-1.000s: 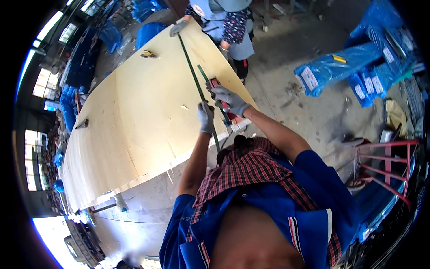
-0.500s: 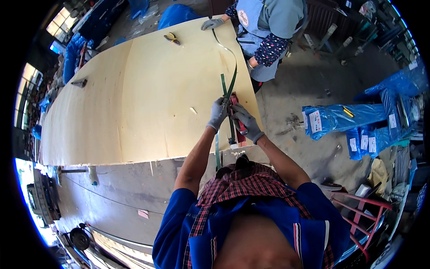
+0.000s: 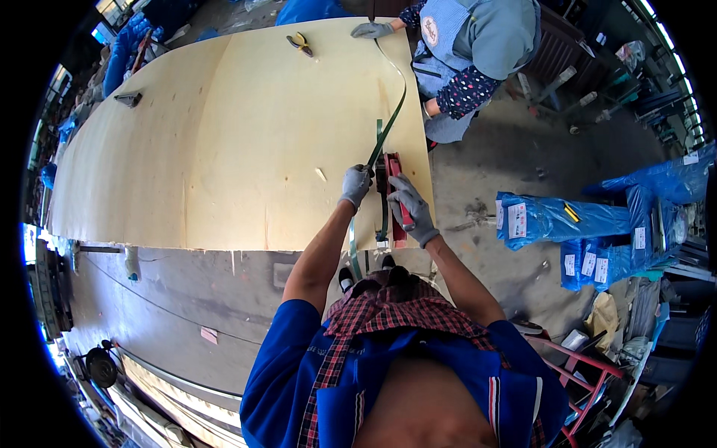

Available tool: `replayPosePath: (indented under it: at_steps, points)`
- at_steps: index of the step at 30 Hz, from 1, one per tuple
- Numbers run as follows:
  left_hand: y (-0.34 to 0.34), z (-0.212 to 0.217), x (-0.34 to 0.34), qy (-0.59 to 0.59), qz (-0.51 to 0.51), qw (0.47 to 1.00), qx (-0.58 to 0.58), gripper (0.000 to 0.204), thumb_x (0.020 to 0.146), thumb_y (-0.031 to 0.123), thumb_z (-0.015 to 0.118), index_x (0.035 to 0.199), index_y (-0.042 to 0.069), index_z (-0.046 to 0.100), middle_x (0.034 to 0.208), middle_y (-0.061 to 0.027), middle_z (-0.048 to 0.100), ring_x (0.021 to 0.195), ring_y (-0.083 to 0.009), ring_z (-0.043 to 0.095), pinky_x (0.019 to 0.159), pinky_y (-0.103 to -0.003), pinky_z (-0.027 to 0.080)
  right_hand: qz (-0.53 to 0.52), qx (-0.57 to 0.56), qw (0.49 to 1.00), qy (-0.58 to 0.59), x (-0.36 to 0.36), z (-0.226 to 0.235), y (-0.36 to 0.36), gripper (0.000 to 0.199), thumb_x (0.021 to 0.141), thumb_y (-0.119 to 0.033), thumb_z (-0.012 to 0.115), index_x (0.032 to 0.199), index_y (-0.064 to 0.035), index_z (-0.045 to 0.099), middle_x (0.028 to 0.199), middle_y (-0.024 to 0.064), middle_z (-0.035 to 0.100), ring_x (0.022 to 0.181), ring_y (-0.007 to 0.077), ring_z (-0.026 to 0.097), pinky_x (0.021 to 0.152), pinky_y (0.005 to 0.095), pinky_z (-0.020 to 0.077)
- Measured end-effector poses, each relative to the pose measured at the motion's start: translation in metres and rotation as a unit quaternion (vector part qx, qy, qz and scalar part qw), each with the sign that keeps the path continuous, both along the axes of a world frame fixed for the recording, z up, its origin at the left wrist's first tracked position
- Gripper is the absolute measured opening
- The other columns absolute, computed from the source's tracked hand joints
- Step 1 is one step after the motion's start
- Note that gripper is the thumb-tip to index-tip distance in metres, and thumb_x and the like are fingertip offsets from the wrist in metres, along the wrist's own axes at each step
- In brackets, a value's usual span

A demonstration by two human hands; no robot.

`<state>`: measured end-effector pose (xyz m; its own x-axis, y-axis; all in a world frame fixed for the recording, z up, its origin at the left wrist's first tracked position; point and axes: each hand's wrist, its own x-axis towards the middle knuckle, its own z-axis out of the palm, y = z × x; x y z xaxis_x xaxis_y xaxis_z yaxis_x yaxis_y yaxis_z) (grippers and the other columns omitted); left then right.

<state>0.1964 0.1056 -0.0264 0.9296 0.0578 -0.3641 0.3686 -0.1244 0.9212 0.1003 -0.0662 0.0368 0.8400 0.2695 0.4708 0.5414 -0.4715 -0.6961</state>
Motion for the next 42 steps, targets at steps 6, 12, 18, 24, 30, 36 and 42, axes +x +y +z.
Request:
replayPosePath:
  at_steps: [6,12,18,24,30,36,42]
  points:
    - [0.003,0.051,-0.026,0.015,-0.044,0.971,-0.235,0.026,0.096,0.028,0.046,0.087,0.006,0.057,0.052,0.0051,0.041,0.038,-0.0052,0.034,0.035,-0.022,0.025,0.032,-0.001,0.996,0.085,0.006,0.012,-0.020,0.037,0.080,0.003,0.055,0.114,-0.0097,0.056,0.130,0.0117,0.052,0.125,0.0320,0.046,0.103,0.0360,0.0391]
    - [0.020,0.082,-0.040,-0.002,-0.037,0.956,-0.292,0.025,0.097,0.030,0.045,0.087,0.010,0.055,0.052,0.0074,0.037,0.037,-0.0034,0.028,0.035,-0.020,0.020,-0.096,0.380,0.853,0.344,0.083,0.021,0.000,0.030,0.094,-0.026,0.054,0.114,-0.0024,0.055,0.102,0.0107,0.064,0.088,0.0165,0.064,0.070,0.0245,0.0547]
    - [0.000,0.101,-0.036,0.001,-0.052,0.949,-0.312,0.028,0.098,0.035,0.045,0.089,0.010,0.052,0.051,0.0079,0.032,0.036,-0.0037,0.025,0.033,-0.021,0.020,0.024,0.565,0.648,0.510,0.203,-0.006,0.021,0.024,0.093,-0.032,0.055,0.087,-0.0082,0.057,0.068,0.0020,0.061,0.049,0.0107,0.054,0.041,0.0228,0.0446]
    - [0.004,0.099,-0.038,0.013,-0.038,0.942,-0.333,0.027,0.098,0.034,0.043,0.088,0.011,0.052,0.051,0.0078,0.032,0.036,-0.0037,0.025,0.033,-0.021,0.020,0.181,0.707,0.345,0.590,0.228,-0.022,0.046,0.022,0.095,-0.023,0.048,0.079,-0.0100,0.055,0.056,-0.0037,0.044,0.042,0.0068,0.037,0.040,0.0194,0.0326]
    - [0.013,0.096,-0.040,0.016,-0.024,0.933,-0.359,0.026,0.099,0.033,0.043,0.088,0.011,0.053,0.051,0.0080,0.032,0.037,-0.0031,0.025,0.034,-0.020,0.020,0.265,0.706,0.212,0.621,0.220,-0.014,0.080,0.025,0.092,-0.016,0.047,0.068,-0.0144,0.046,0.053,-0.0083,0.031,0.042,0.0047,0.031,0.039,0.0196,0.0237]
    - [0.030,0.089,-0.054,0.046,0.049,0.948,-0.310,0.019,0.091,0.032,0.052,0.081,0.016,0.055,0.051,0.0084,0.032,0.038,-0.0047,0.025,0.034,-0.022,0.021,0.025,0.705,0.515,0.487,0.194,0.006,0.102,0.036,0.095,-0.042,0.045,0.076,-0.0153,0.062,0.061,0.0012,0.063,0.053,0.0194,0.060,0.048,0.0287,0.0475]
    - [0.010,0.098,-0.053,-0.001,0.013,0.951,-0.310,0.029,0.096,0.038,0.046,0.086,0.012,0.055,0.051,0.0073,0.034,0.040,-0.0047,0.027,0.036,-0.022,0.021,0.128,0.641,0.562,0.507,0.230,-0.038,0.071,0.035,0.093,-0.033,0.052,0.064,-0.0162,0.044,0.052,-0.0040,0.034,0.045,0.0096,0.032,0.044,0.0237,0.0276]
